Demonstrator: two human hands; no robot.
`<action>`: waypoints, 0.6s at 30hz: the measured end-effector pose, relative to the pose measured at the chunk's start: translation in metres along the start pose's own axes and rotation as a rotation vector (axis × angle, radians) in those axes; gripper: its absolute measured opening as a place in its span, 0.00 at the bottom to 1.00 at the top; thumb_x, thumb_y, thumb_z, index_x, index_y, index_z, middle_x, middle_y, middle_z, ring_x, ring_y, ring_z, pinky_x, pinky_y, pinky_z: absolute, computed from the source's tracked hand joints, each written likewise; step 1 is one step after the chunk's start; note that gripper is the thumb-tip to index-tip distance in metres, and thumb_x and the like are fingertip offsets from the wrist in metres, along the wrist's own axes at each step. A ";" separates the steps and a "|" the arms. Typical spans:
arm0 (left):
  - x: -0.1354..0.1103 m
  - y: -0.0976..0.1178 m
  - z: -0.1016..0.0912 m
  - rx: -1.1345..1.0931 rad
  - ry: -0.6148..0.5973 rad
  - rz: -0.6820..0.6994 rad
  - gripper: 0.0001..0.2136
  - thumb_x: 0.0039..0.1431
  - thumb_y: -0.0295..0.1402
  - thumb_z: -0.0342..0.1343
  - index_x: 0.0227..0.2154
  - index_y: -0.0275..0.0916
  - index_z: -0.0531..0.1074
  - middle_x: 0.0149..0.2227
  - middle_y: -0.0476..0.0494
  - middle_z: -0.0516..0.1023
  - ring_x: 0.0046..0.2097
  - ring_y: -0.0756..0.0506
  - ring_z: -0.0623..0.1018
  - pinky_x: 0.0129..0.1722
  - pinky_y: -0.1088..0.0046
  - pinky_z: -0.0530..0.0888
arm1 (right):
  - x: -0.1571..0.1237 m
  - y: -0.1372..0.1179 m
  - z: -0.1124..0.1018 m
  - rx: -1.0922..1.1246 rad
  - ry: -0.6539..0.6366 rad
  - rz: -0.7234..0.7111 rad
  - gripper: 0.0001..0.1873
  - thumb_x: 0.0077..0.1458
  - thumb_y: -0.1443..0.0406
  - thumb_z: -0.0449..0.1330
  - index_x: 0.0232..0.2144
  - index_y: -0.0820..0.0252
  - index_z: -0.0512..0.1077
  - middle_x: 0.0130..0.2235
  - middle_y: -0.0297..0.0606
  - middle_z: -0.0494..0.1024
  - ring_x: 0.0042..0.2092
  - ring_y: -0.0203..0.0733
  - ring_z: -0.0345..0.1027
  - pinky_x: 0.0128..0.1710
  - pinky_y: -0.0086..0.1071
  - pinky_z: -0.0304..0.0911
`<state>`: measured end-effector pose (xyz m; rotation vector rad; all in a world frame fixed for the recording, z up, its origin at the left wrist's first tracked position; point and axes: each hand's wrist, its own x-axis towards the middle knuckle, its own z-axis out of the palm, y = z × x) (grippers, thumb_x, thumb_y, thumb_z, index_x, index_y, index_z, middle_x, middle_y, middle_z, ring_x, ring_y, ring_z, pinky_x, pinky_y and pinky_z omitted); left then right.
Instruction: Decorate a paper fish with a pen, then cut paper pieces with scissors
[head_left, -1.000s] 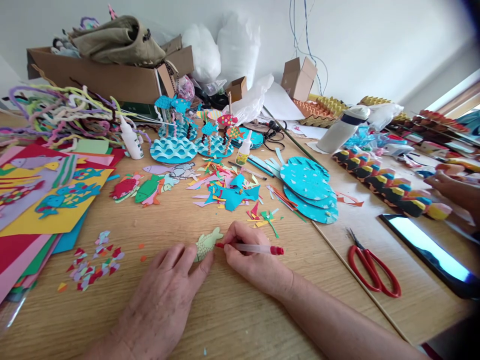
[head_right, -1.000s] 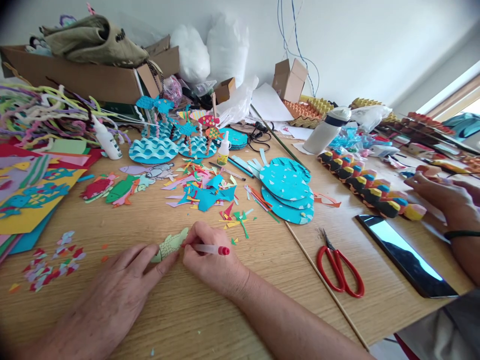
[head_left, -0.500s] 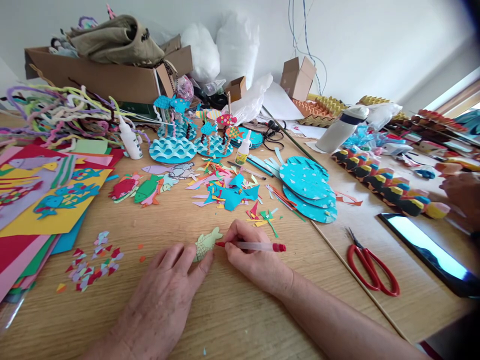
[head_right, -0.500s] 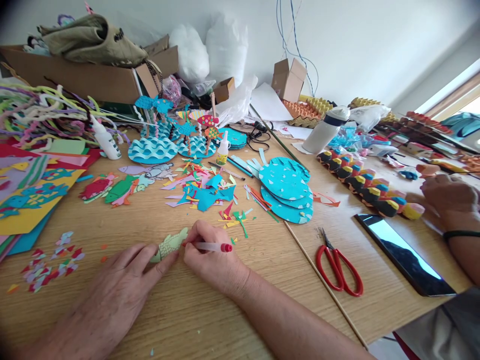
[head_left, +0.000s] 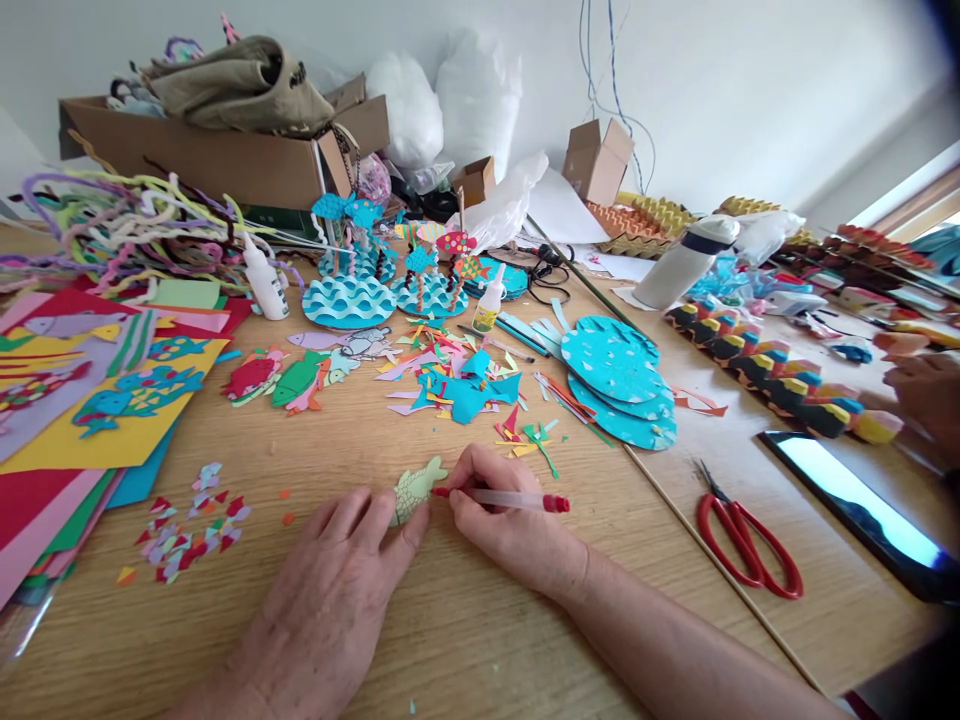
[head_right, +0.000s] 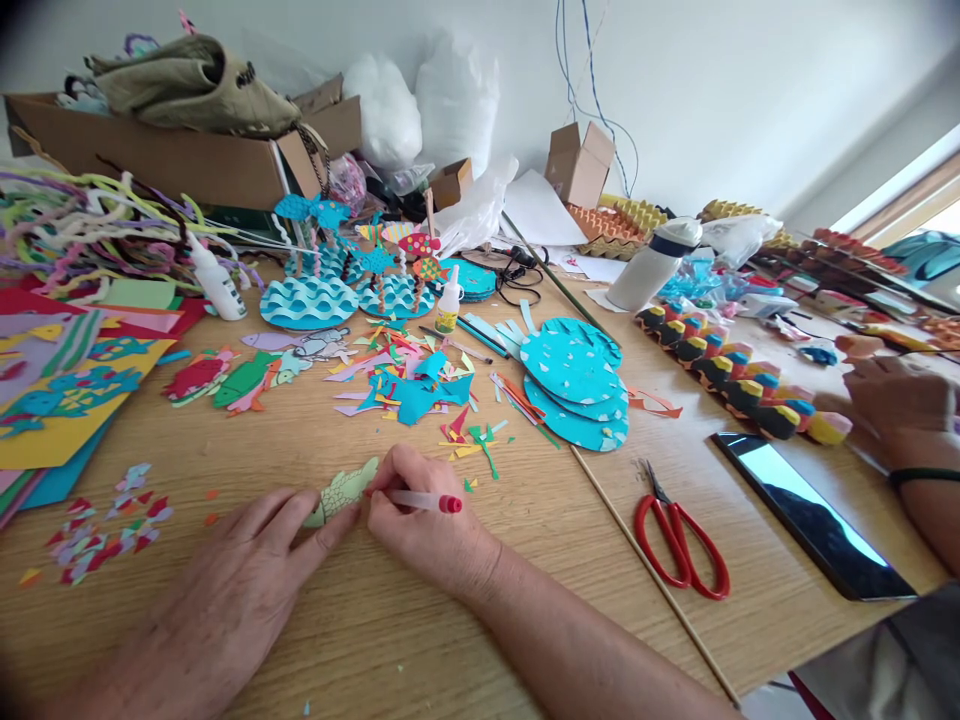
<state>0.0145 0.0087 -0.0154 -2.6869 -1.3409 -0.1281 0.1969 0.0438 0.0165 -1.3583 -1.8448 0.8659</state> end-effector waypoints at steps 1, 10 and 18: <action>0.000 0.000 0.000 -0.002 -0.003 0.001 0.30 0.50 0.16 0.44 0.55 0.48 0.61 0.43 0.42 0.68 0.41 0.42 0.67 0.40 0.62 0.69 | 0.000 0.000 0.000 0.003 -0.001 0.004 0.08 0.39 0.76 0.51 0.20 0.59 0.62 0.19 0.26 0.64 0.21 0.30 0.55 0.21 0.23 0.51; 0.000 -0.001 -0.001 -0.021 -0.010 -0.016 0.30 0.51 0.17 0.43 0.55 0.49 0.60 0.43 0.43 0.69 0.41 0.43 0.67 0.41 0.63 0.69 | 0.001 -0.001 0.001 0.009 0.005 0.025 0.08 0.40 0.75 0.52 0.20 0.58 0.61 0.18 0.25 0.62 0.20 0.30 0.53 0.21 0.23 0.51; -0.001 0.001 -0.004 0.014 0.001 -0.010 0.29 0.51 0.16 0.43 0.55 0.48 0.61 0.43 0.43 0.68 0.43 0.43 0.67 0.42 0.63 0.69 | 0.001 -0.001 -0.001 -0.012 0.016 -0.001 0.08 0.38 0.76 0.51 0.19 0.59 0.61 0.20 0.28 0.65 0.21 0.31 0.56 0.22 0.24 0.51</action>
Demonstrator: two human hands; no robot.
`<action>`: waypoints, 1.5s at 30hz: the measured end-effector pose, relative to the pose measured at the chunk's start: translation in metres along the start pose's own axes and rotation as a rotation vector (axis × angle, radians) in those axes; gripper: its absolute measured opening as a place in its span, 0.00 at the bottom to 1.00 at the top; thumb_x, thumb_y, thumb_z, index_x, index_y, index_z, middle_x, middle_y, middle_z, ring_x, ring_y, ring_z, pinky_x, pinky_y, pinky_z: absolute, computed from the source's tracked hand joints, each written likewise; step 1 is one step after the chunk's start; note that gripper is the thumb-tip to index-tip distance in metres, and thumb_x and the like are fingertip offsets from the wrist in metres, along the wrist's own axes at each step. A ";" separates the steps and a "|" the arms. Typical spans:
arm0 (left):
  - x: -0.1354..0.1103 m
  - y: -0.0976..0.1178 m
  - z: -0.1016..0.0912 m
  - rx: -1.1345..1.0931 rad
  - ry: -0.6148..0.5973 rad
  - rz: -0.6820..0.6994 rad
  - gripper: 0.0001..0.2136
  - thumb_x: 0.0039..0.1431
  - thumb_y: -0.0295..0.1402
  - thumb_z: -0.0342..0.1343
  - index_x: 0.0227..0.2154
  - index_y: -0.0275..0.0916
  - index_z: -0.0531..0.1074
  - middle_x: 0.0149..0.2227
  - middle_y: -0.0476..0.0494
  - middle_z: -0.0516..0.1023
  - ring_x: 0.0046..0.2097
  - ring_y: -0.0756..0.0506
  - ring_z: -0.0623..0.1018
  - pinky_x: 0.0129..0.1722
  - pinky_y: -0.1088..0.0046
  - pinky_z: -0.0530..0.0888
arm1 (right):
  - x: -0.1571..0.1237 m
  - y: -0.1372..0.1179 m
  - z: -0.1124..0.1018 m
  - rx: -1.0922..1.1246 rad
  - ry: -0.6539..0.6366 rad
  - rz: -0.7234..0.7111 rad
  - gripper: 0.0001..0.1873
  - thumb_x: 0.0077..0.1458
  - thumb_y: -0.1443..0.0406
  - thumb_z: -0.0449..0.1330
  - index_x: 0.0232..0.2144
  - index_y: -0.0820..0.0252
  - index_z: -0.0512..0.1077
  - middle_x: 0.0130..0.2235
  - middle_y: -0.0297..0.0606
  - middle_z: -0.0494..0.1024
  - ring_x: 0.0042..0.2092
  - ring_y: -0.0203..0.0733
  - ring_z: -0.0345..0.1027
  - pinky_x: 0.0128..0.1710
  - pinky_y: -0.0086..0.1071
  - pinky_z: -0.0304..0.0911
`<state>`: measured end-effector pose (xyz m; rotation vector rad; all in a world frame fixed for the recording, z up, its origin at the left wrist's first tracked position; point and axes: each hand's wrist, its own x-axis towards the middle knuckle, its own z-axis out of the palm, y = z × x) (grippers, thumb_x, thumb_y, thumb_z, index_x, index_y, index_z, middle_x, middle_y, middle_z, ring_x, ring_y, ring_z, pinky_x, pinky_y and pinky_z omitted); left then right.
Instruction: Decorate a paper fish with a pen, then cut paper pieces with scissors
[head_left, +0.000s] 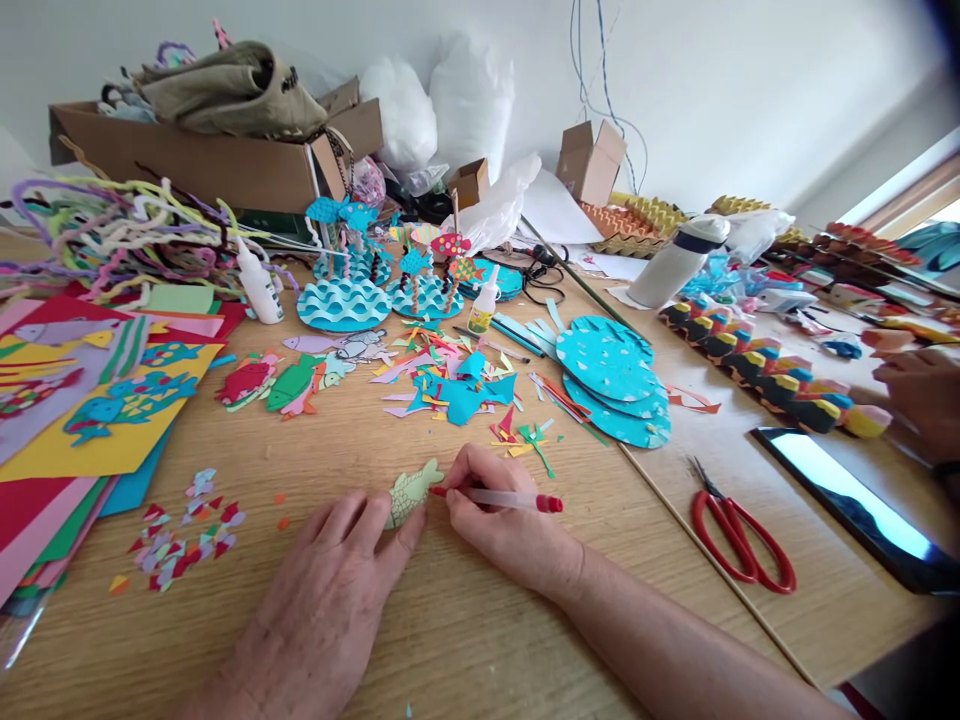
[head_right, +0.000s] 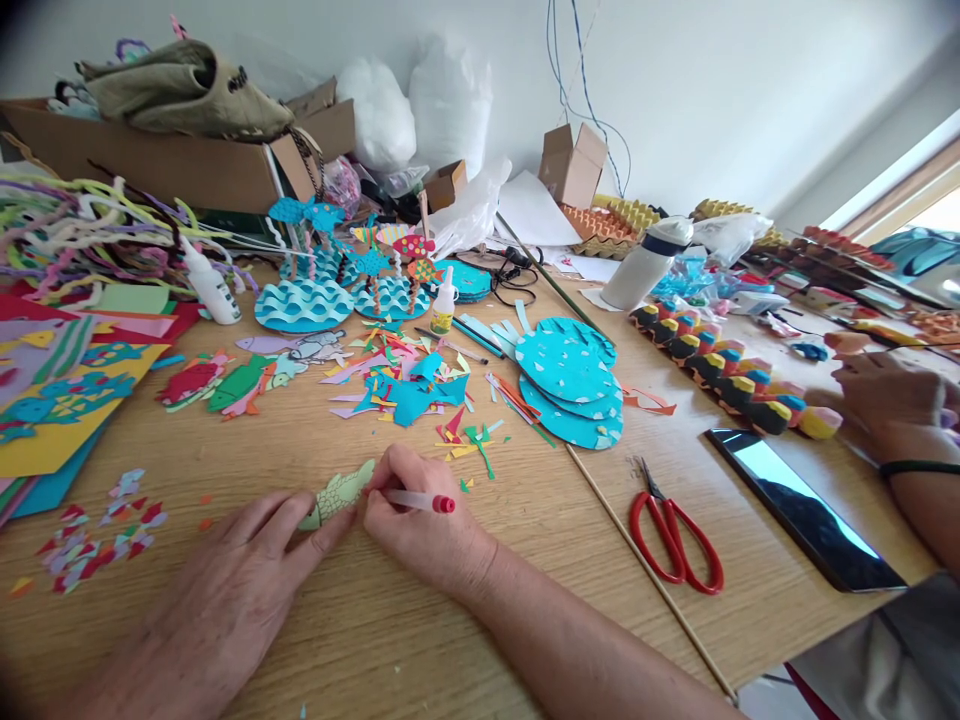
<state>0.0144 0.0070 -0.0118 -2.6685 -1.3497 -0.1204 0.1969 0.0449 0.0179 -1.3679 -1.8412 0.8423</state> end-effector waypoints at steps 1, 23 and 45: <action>0.000 0.000 -0.001 0.008 -0.001 0.002 0.29 0.51 0.16 0.43 0.55 0.48 0.61 0.43 0.43 0.68 0.43 0.43 0.67 0.42 0.63 0.69 | 0.000 0.000 0.000 0.001 0.002 -0.003 0.08 0.38 0.76 0.51 0.19 0.59 0.61 0.20 0.28 0.65 0.21 0.31 0.56 0.21 0.24 0.51; 0.001 0.000 -0.001 0.029 0.016 0.019 0.29 0.50 0.16 0.44 0.55 0.47 0.61 0.43 0.42 0.67 0.43 0.42 0.66 0.42 0.62 0.69 | 0.000 0.001 0.000 0.040 -0.013 0.050 0.08 0.39 0.76 0.51 0.20 0.59 0.62 0.19 0.28 0.66 0.21 0.31 0.56 0.22 0.24 0.51; 0.000 0.000 0.002 -0.008 0.025 0.014 0.28 0.50 0.17 0.43 0.53 0.47 0.63 0.42 0.42 0.69 0.41 0.41 0.68 0.39 0.62 0.70 | 0.001 0.001 0.000 0.081 -0.013 0.084 0.05 0.39 0.73 0.51 0.20 0.59 0.62 0.18 0.27 0.63 0.20 0.31 0.54 0.20 0.23 0.50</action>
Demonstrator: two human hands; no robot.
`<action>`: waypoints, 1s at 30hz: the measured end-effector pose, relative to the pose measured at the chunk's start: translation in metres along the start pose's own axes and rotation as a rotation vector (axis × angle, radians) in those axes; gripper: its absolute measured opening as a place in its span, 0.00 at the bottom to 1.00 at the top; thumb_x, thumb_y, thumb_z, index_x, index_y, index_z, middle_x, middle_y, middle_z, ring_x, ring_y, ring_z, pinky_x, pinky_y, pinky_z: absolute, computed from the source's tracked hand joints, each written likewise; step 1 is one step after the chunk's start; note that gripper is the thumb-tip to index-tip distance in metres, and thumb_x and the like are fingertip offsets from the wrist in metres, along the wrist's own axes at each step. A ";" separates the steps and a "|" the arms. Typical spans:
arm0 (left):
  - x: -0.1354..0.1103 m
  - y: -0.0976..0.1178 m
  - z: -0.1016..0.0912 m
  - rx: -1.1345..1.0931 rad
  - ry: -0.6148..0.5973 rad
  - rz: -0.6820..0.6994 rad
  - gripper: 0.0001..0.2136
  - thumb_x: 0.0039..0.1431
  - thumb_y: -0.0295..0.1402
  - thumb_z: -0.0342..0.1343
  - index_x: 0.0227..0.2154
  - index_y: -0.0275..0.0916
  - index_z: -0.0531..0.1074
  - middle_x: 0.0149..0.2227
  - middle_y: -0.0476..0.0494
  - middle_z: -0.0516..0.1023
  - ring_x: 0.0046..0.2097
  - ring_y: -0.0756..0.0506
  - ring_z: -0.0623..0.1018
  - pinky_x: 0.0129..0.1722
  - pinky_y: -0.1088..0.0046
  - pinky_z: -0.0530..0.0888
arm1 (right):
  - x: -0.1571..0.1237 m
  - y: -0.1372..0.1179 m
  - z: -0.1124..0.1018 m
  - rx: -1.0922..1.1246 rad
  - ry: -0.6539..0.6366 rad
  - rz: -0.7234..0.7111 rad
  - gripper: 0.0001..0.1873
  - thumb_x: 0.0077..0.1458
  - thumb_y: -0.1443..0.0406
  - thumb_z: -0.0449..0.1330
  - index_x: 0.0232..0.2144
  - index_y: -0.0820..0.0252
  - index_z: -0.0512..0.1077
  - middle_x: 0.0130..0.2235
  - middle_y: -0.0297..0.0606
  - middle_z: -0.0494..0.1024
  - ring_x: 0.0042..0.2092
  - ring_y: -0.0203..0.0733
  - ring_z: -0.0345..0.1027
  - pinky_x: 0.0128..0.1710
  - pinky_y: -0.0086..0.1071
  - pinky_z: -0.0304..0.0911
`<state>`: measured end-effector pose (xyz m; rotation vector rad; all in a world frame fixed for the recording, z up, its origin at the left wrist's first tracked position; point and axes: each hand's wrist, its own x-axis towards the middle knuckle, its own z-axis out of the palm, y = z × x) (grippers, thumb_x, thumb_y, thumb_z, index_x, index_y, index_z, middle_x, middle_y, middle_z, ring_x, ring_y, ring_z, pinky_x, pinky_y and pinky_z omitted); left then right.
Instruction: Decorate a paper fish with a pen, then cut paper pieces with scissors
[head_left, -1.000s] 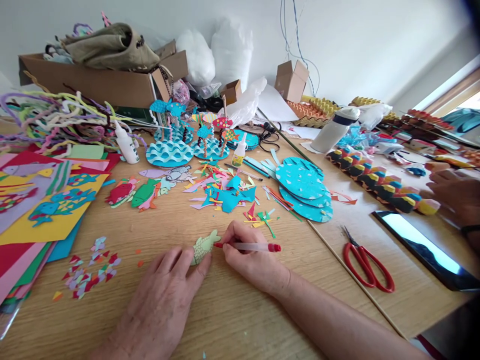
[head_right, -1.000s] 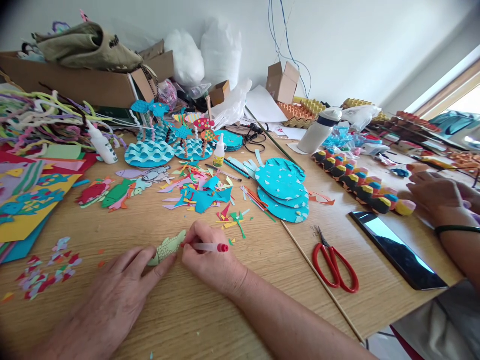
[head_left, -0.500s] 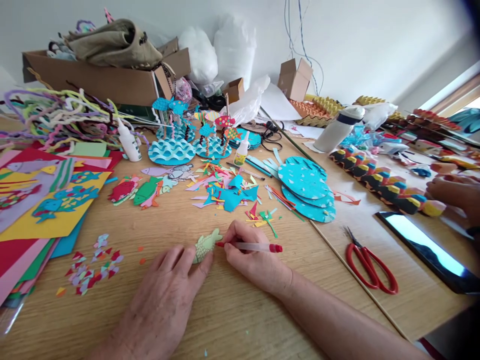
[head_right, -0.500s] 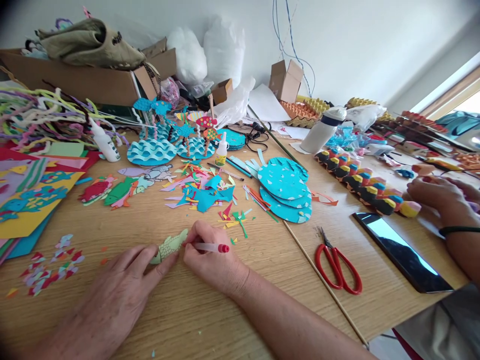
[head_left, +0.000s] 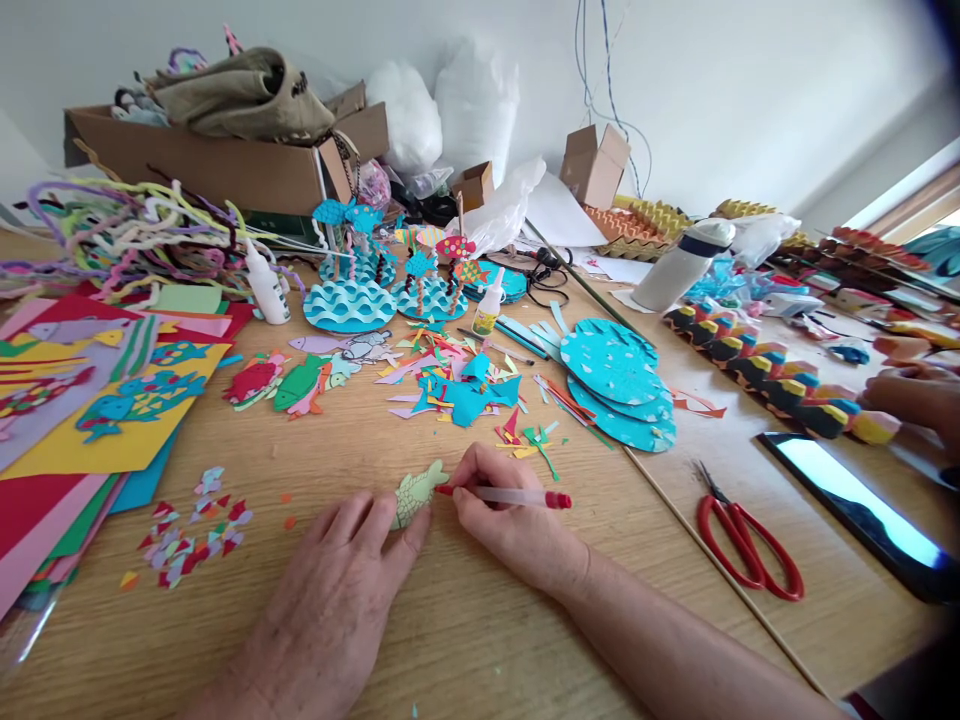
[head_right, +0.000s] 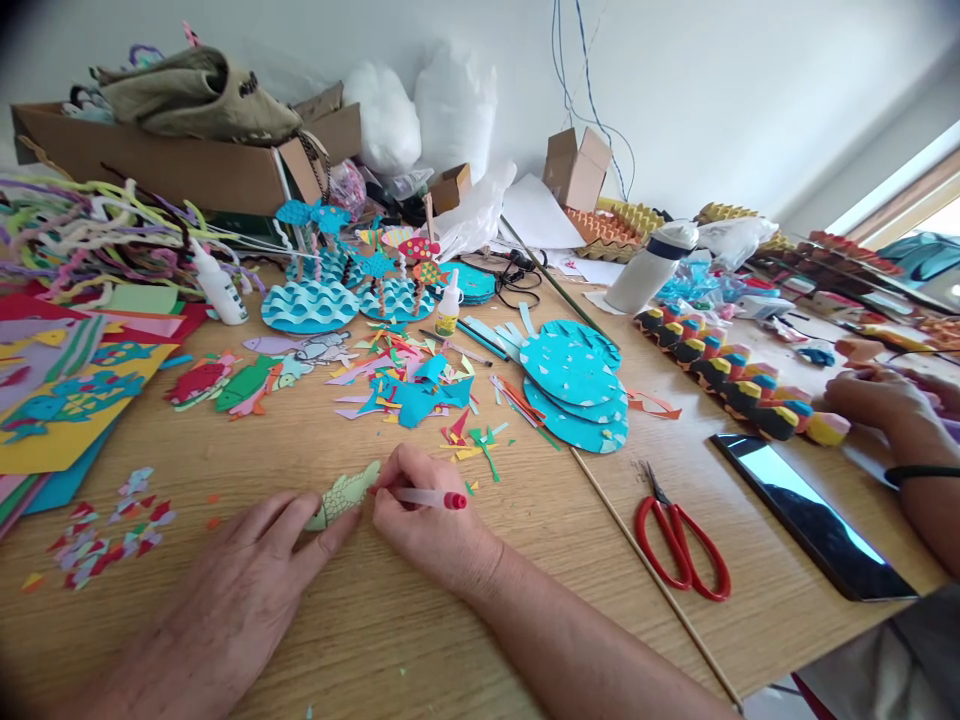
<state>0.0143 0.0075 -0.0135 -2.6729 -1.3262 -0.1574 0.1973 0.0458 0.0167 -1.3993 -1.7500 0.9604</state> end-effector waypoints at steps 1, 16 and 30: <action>0.000 0.000 0.001 -0.007 0.002 0.005 0.28 0.50 0.18 0.43 0.54 0.47 0.62 0.42 0.41 0.69 0.41 0.41 0.68 0.39 0.62 0.70 | 0.000 0.000 0.000 -0.002 -0.001 -0.002 0.05 0.39 0.73 0.51 0.20 0.59 0.62 0.18 0.27 0.62 0.20 0.30 0.54 0.20 0.23 0.49; 0.000 0.001 0.000 0.004 0.029 0.005 0.28 0.50 0.18 0.44 0.54 0.46 0.62 0.43 0.42 0.67 0.42 0.41 0.66 0.41 0.61 0.69 | 0.000 -0.001 0.000 -0.075 0.031 -0.034 0.05 0.40 0.73 0.51 0.21 0.59 0.62 0.17 0.26 0.61 0.19 0.30 0.53 0.20 0.23 0.49; 0.001 0.002 -0.001 0.025 -0.007 -0.007 0.28 0.50 0.17 0.43 0.54 0.46 0.63 0.43 0.41 0.68 0.42 0.41 0.67 0.41 0.62 0.70 | -0.002 0.000 -0.002 0.031 0.050 -0.025 0.04 0.41 0.71 0.51 0.21 0.59 0.61 0.17 0.26 0.61 0.19 0.30 0.51 0.18 0.23 0.47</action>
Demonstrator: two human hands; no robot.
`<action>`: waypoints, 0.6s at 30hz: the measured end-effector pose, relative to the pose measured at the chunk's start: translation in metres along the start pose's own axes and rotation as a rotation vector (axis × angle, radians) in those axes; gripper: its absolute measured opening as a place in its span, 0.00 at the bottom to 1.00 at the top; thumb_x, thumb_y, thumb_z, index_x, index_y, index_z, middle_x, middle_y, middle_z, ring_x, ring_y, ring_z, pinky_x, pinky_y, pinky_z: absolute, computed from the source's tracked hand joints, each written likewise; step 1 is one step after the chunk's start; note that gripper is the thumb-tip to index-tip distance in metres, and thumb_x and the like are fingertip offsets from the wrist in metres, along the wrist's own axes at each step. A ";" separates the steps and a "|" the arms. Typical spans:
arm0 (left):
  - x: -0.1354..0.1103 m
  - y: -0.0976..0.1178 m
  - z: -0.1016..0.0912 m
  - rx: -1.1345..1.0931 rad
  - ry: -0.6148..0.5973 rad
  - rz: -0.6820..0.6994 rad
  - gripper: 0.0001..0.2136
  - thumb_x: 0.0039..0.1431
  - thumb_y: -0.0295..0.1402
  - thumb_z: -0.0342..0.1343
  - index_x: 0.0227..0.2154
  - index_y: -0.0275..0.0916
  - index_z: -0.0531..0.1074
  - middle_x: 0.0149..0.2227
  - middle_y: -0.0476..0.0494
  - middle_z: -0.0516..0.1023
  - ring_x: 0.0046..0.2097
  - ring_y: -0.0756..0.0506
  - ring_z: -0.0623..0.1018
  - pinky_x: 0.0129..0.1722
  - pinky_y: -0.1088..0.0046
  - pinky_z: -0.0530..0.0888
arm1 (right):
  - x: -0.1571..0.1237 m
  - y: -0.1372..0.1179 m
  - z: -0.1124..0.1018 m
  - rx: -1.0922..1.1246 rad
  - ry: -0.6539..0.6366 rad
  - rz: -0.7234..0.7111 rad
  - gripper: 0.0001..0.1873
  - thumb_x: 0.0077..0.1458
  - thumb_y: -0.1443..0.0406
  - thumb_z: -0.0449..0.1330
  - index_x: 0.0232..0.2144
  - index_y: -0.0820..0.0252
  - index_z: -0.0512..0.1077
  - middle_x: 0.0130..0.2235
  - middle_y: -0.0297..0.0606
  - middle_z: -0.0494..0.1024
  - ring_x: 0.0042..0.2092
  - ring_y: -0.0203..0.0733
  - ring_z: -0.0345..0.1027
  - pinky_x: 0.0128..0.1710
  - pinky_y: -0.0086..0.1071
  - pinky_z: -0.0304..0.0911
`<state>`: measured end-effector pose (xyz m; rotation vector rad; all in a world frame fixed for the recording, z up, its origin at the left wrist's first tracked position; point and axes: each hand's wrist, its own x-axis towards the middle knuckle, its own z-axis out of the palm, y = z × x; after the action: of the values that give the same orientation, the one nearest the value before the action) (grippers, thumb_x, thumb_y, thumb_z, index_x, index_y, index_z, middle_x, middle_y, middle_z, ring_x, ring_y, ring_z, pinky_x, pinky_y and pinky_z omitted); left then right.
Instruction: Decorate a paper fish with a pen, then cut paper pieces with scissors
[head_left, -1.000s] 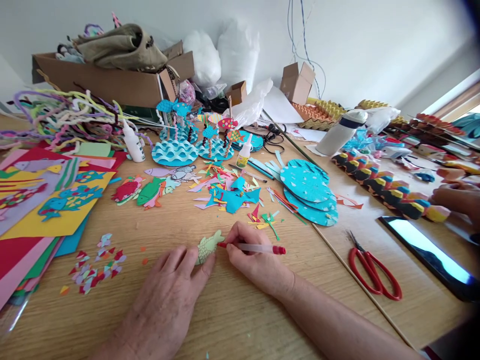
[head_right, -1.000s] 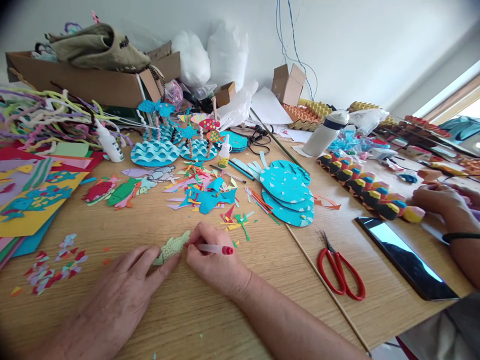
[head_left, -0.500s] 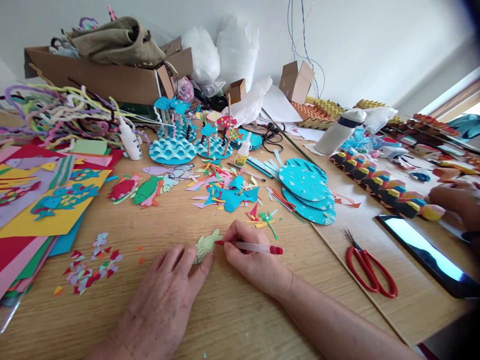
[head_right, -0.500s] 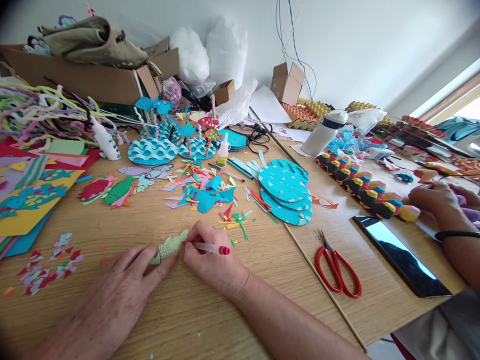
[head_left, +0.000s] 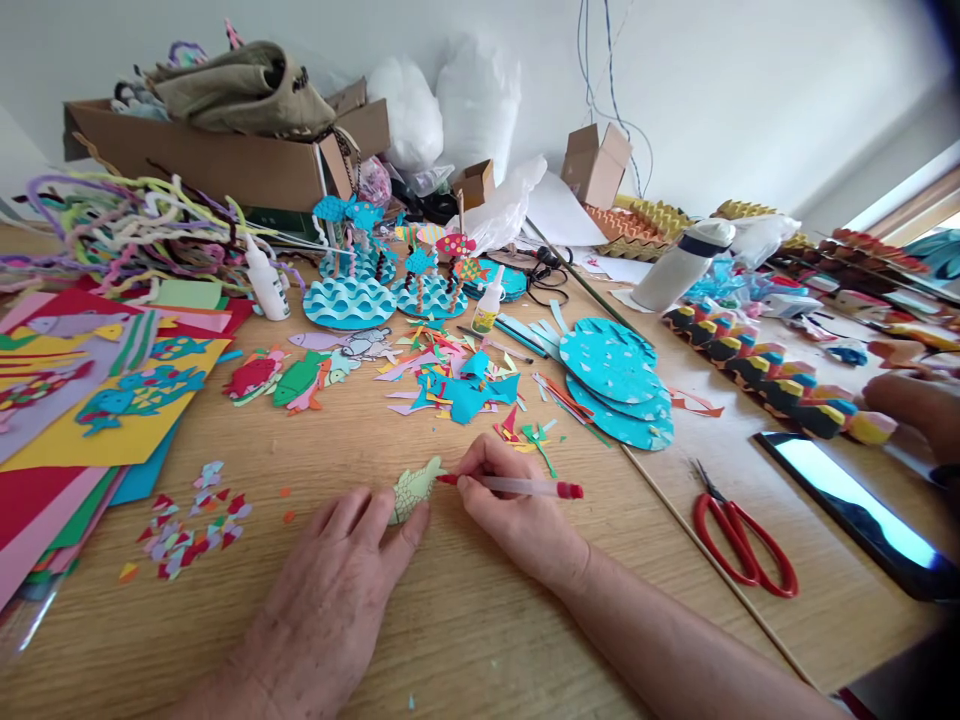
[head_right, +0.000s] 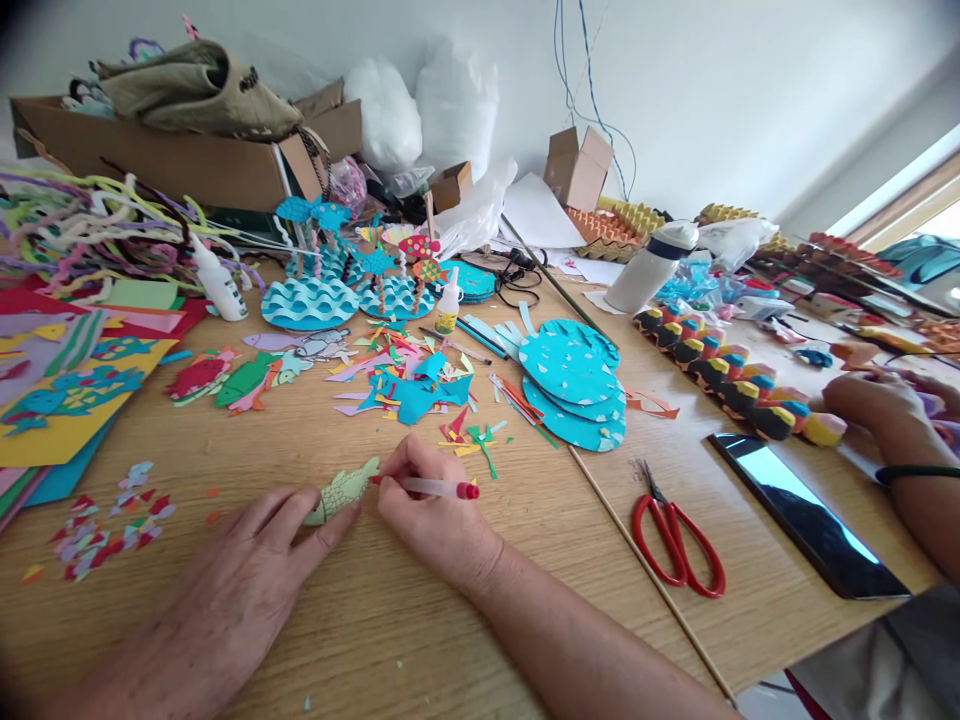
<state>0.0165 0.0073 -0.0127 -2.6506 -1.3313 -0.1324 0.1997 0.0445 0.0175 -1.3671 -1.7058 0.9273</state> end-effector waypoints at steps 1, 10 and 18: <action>0.001 0.000 -0.001 -0.005 -0.007 -0.004 0.28 0.50 0.17 0.43 0.53 0.46 0.63 0.43 0.41 0.68 0.42 0.41 0.67 0.41 0.62 0.70 | -0.001 0.000 0.000 0.017 -0.003 0.003 0.03 0.42 0.71 0.51 0.21 0.59 0.62 0.17 0.26 0.60 0.19 0.30 0.50 0.17 0.23 0.46; 0.002 -0.007 -0.014 -0.113 -0.070 -0.018 0.29 0.47 0.13 0.39 0.50 0.44 0.65 0.42 0.43 0.72 0.42 0.43 0.71 0.39 0.62 0.73 | -0.005 0.000 0.004 0.039 -0.098 0.003 0.04 0.45 0.72 0.51 0.24 0.59 0.62 0.19 0.26 0.61 0.20 0.30 0.51 0.19 0.23 0.47; 0.006 -0.019 -0.029 -0.256 -0.083 0.010 0.26 0.45 0.12 0.37 0.40 0.40 0.71 0.42 0.46 0.75 0.44 0.46 0.73 0.43 0.67 0.73 | -0.007 0.002 0.009 0.008 -0.119 -0.032 0.04 0.44 0.72 0.51 0.25 0.59 0.63 0.20 0.27 0.64 0.20 0.30 0.55 0.20 0.23 0.50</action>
<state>0.0047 0.0176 0.0188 -2.9030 -1.4117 -0.2074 0.1936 0.0374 0.0103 -1.2974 -1.8055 1.0142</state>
